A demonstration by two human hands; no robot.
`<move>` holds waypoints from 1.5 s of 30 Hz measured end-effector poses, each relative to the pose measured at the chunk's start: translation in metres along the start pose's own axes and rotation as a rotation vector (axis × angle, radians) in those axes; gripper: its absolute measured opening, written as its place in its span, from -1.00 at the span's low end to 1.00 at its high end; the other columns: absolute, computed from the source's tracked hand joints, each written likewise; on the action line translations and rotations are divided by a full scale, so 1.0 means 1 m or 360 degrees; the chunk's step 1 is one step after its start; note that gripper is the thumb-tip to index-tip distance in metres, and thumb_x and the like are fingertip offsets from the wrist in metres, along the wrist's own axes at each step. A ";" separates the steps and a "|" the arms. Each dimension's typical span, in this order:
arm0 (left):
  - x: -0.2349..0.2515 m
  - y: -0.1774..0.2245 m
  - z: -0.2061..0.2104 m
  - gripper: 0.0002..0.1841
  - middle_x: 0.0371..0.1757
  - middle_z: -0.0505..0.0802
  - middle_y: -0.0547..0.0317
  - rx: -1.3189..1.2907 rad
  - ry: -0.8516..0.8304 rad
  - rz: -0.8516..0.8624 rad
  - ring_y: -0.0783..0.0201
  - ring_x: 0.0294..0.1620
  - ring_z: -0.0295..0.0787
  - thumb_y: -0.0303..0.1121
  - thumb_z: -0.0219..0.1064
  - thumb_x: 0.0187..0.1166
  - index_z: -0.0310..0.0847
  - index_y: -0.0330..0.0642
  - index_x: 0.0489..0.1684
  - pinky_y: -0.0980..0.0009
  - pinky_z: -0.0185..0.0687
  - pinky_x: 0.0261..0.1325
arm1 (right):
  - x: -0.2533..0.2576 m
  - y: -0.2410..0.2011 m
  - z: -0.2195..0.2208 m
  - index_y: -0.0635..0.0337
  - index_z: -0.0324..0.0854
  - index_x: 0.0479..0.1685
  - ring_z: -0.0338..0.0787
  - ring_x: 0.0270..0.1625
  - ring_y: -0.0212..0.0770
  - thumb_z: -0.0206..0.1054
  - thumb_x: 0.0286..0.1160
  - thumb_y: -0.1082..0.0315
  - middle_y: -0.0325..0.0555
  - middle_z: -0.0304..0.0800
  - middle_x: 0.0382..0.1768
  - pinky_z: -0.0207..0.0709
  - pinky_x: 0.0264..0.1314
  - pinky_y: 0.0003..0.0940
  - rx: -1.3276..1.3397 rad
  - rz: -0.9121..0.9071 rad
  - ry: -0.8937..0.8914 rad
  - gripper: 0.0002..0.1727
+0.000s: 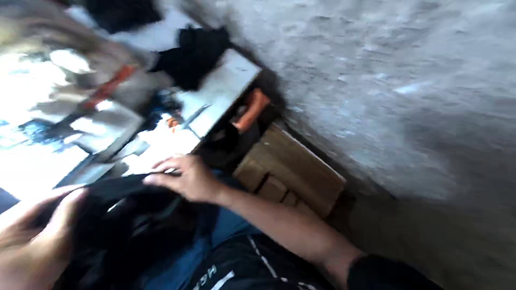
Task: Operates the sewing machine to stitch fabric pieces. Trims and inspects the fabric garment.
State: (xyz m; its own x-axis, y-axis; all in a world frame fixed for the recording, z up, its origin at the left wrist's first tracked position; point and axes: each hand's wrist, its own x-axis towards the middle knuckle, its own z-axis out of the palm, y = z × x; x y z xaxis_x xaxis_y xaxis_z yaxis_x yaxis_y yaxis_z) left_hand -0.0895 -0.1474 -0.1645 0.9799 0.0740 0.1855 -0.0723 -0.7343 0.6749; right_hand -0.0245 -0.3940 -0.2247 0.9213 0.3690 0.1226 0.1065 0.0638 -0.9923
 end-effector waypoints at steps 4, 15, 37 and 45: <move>-0.002 0.016 -0.004 -0.72 -0.20 0.92 0.09 0.0291 0.0259 0.0075 0.51 -0.20 0.83 -0.24 0.30 0.70 0.85 -0.28 -0.10 0.43 0.74 -0.02 | 0.007 0.011 0.007 0.20 0.87 -0.24 0.85 -0.23 -0.44 0.58 0.43 0.32 -0.23 0.92 -0.30 0.78 -0.08 -0.40 -0.0011 0.0017 -0.0084 -0.88; -0.009 0.003 -0.002 -0.71 0.01 0.87 0.41 0.0180 -0.0071 0.0165 0.48 0.00 0.78 -0.08 0.40 0.57 0.85 0.05 0.09 0.33 0.71 0.10 | -0.005 0.010 0.016 0.20 0.54 -0.29 0.84 -0.22 -0.30 0.47 0.33 0.61 -0.11 0.84 -0.30 0.75 -0.13 -0.37 0.0347 0.0522 -0.0249 -0.80; 0.118 0.041 0.100 -0.68 -0.18 0.78 -0.14 0.0620 -0.0667 -0.0135 -0.18 -0.09 0.79 -0.38 0.42 0.45 0.65 -0.26 0.14 -0.15 0.69 -0.11 | -0.015 0.030 -0.001 0.16 0.46 -0.04 0.90 -0.27 -0.29 0.51 0.25 0.72 -0.12 0.88 -0.33 0.83 -0.04 -0.32 0.0558 0.0627 0.0136 -0.58; -0.046 0.024 -0.014 -0.64 0.21 0.81 0.03 -0.1399 -0.0304 -0.0405 0.32 -0.14 0.80 -0.52 0.18 0.62 0.64 -0.21 0.35 0.47 0.79 -0.15 | -0.022 0.004 0.009 0.26 0.87 -0.12 0.87 -0.07 -0.30 0.47 0.43 0.58 -0.10 0.92 -0.13 0.80 0.09 -0.40 0.0369 0.0322 -0.0230 -0.86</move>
State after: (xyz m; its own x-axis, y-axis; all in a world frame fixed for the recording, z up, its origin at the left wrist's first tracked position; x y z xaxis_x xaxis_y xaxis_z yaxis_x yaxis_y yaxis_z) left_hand -0.1387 -0.1588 -0.1472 0.9939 -0.0072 -0.1100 0.1103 0.0688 0.9915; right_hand -0.0475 -0.3932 -0.2312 0.8508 0.5223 -0.0586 -0.1764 0.1788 -0.9679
